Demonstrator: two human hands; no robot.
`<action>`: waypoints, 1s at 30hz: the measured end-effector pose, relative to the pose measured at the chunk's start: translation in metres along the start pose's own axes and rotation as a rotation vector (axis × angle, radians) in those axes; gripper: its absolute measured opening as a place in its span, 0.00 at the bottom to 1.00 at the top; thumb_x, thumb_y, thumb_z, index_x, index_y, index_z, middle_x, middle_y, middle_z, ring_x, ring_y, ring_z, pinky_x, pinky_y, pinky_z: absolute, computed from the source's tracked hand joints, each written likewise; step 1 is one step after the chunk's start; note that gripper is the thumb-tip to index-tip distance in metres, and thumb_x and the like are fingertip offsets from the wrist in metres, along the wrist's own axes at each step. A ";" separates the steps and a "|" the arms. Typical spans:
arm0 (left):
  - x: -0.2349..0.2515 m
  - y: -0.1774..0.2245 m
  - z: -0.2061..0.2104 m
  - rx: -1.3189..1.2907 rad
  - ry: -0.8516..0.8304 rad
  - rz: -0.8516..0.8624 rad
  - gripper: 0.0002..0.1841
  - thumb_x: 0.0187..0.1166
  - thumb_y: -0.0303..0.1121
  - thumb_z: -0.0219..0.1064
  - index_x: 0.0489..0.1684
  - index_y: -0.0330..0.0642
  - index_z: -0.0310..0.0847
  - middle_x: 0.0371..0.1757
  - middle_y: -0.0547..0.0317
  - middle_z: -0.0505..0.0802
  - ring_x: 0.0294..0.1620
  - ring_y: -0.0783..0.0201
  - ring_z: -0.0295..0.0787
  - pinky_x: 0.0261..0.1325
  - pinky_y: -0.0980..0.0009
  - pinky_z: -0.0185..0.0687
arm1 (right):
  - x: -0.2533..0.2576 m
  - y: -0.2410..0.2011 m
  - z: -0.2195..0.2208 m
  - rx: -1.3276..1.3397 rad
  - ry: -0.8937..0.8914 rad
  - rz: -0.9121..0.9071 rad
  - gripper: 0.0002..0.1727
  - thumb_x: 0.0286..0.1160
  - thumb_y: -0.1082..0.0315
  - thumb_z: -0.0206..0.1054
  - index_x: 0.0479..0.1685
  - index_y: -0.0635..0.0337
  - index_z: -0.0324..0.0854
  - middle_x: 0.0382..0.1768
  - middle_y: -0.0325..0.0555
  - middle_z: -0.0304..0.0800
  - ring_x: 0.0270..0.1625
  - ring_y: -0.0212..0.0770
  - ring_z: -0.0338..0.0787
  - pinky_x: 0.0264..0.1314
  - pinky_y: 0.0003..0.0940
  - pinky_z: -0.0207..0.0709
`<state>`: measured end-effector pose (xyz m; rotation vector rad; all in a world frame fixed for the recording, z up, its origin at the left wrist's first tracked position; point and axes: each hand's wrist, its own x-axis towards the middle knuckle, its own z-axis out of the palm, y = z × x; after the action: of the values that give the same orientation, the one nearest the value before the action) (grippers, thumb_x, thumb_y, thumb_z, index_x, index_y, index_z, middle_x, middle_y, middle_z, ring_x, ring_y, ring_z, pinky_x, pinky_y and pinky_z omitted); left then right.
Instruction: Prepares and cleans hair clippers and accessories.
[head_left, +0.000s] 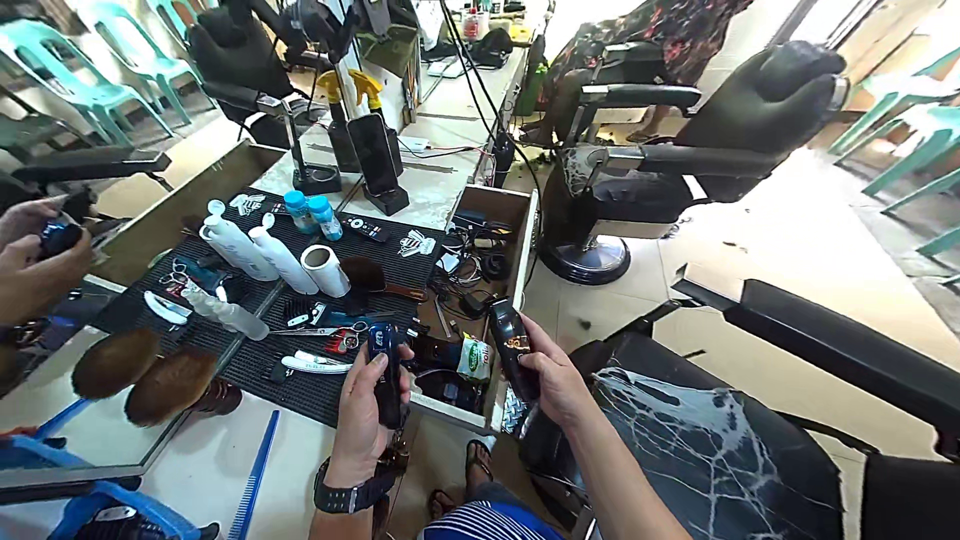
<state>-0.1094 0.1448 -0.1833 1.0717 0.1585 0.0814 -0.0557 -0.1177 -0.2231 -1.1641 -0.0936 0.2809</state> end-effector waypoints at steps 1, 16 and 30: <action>0.002 0.001 -0.003 0.020 0.028 0.013 0.25 0.88 0.39 0.47 0.79 0.34 0.63 0.49 0.44 0.90 0.26 0.67 0.87 0.25 0.77 0.84 | 0.006 0.000 -0.001 -0.005 -0.009 0.004 0.41 0.70 0.75 0.51 0.92 0.59 0.52 0.64 0.55 0.84 0.46 0.45 0.92 0.45 0.39 0.91; 0.009 -0.019 -0.036 0.223 0.250 0.051 0.23 0.87 0.34 0.41 0.77 0.34 0.63 0.46 0.49 0.92 0.23 0.68 0.86 0.22 0.78 0.83 | 0.049 0.010 -0.009 -0.061 -0.026 0.059 0.39 0.72 0.73 0.52 0.92 0.53 0.58 0.64 0.56 0.85 0.49 0.48 0.92 0.46 0.41 0.90; 0.011 -0.022 -0.044 0.133 0.115 0.056 0.29 0.78 0.32 0.48 0.81 0.35 0.55 0.59 0.44 0.90 0.34 0.63 0.91 0.33 0.72 0.88 | 0.050 0.012 -0.008 -0.097 0.001 0.069 0.39 0.71 0.72 0.51 0.91 0.51 0.60 0.62 0.57 0.86 0.49 0.49 0.93 0.47 0.44 0.91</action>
<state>-0.1063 0.1738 -0.2240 1.2049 0.2405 0.1856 -0.0078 -0.1067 -0.2410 -1.2659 -0.0670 0.3395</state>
